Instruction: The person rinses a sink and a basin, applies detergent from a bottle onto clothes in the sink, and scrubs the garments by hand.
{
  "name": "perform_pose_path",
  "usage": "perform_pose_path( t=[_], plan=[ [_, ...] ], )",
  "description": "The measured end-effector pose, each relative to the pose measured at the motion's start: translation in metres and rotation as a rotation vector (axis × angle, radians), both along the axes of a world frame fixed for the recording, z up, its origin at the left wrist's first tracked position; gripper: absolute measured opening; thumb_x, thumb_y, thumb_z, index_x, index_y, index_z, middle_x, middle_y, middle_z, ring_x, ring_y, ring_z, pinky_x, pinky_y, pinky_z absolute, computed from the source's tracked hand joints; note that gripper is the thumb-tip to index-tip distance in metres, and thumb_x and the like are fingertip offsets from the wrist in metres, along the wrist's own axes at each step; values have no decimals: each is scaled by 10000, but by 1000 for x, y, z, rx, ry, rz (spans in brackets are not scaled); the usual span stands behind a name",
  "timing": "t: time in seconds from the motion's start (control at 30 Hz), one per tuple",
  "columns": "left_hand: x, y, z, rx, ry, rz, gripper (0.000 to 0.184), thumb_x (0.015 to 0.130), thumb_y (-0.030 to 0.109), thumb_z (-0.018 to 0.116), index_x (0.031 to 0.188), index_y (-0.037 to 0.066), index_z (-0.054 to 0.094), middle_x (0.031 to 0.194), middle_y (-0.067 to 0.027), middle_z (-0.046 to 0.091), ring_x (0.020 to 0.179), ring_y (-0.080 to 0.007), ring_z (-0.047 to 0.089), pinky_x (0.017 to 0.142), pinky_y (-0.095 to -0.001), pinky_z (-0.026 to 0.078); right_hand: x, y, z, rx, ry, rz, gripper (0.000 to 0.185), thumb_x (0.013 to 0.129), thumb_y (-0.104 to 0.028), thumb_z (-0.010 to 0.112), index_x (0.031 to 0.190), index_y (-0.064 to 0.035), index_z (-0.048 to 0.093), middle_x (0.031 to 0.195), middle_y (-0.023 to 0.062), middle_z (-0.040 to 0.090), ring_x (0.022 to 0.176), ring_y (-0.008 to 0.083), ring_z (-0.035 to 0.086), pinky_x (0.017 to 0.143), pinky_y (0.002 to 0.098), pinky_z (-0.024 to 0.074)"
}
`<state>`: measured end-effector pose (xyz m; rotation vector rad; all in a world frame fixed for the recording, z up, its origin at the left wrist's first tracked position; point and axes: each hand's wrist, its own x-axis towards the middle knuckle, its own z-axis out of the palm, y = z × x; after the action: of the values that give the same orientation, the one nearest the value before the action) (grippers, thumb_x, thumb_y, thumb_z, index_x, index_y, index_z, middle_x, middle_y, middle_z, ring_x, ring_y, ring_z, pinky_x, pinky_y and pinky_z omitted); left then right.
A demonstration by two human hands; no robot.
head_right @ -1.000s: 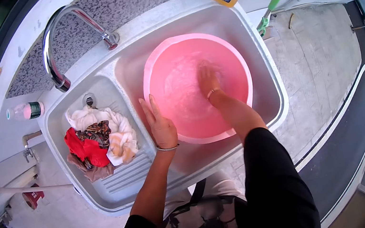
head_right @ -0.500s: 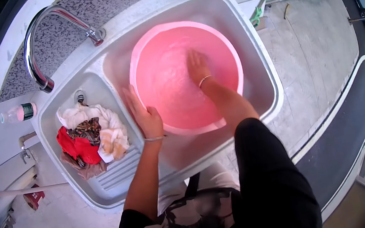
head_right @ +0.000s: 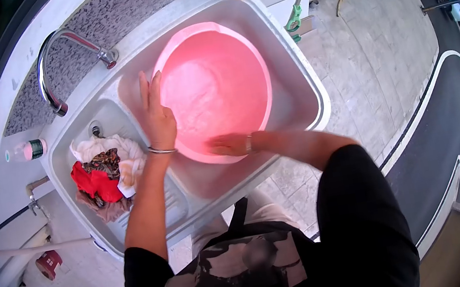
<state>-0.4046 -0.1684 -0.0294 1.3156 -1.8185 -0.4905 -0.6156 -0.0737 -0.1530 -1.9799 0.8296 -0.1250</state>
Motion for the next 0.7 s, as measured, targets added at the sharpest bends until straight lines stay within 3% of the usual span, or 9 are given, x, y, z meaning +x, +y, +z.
perform_pose_path(
  t=[0.03,0.13,0.17,0.27,0.33,0.37,0.43,0.57,0.7],
  plan=[
    [0,-8,2,-30,-45,-58,775,689,-198,427,1375,161,427,1468,-194,281,1281,-372,391,968,-377,433,-44,-5,-49,-116,211,206,489,948,-407,404,1313,-92,488,1342,113,497,1268,255,429,1083,348,296],
    [-2,-23,8,-68,-166,-167,777,697,-194,440,1376,182,421,1467,-184,286,1268,-368,409,940,-385,463,-103,-76,-4,-379,885,352,580,879,-456,463,1351,-119,450,1390,132,444,1337,334,317,1131,466,123],
    [-6,-31,6,-67,-187,-166,780,698,-191,447,1378,191,417,1468,-180,286,1267,-366,411,934,-385,469,-118,-84,-11,-742,782,195,601,883,-468,454,1364,-108,431,1408,157,414,1337,353,307,1128,468,135],
    [-8,-42,8,-11,-209,-159,795,697,-182,464,1387,208,402,1470,-174,285,1271,-359,410,924,-379,477,-94,-49,-81,-742,758,-116,590,902,-476,431,1340,-82,456,1399,182,411,1315,391,319,1119,455,173],
    [-12,-38,10,28,-199,-159,801,696,-179,471,1390,215,397,1472,-169,283,1273,-352,410,917,-372,481,-23,-22,-47,-60,666,-55,572,929,-461,400,1312,-44,478,1399,197,402,1309,401,321,1117,422,200],
    [-14,-35,13,32,-198,-156,802,696,-178,472,1389,217,397,1474,-166,282,1272,-349,412,912,-368,484,6,-10,-55,-118,245,-91,554,952,-436,364,1286,-15,495,1403,209,390,1313,374,329,1117,399,218],
    [-14,-32,14,25,-191,-149,805,695,-180,468,1390,220,395,1476,-162,280,1273,-341,412,906,-363,488,62,-6,-20,201,14,-367,579,977,-434,323,1370,-14,391,1455,173,333,1358,259,298,1136,370,196],
    [-14,-47,9,44,-185,-157,802,698,-179,451,1392,220,391,1482,-157,274,1283,-327,405,908,-361,485,78,-17,38,596,-366,-483,556,999,-355,316,1423,3,283,1470,115,322,1364,198,283,1147,321,181],
    [7,-80,-12,122,-195,-209,791,699,-168,432,1393,211,395,1489,-170,255,1298,-326,385,934,-354,467,-31,17,-11,-486,-43,121,508,968,-295,411,1387,-11,372,1390,164,431,1287,253,415,1080,336,310]
  ],
)
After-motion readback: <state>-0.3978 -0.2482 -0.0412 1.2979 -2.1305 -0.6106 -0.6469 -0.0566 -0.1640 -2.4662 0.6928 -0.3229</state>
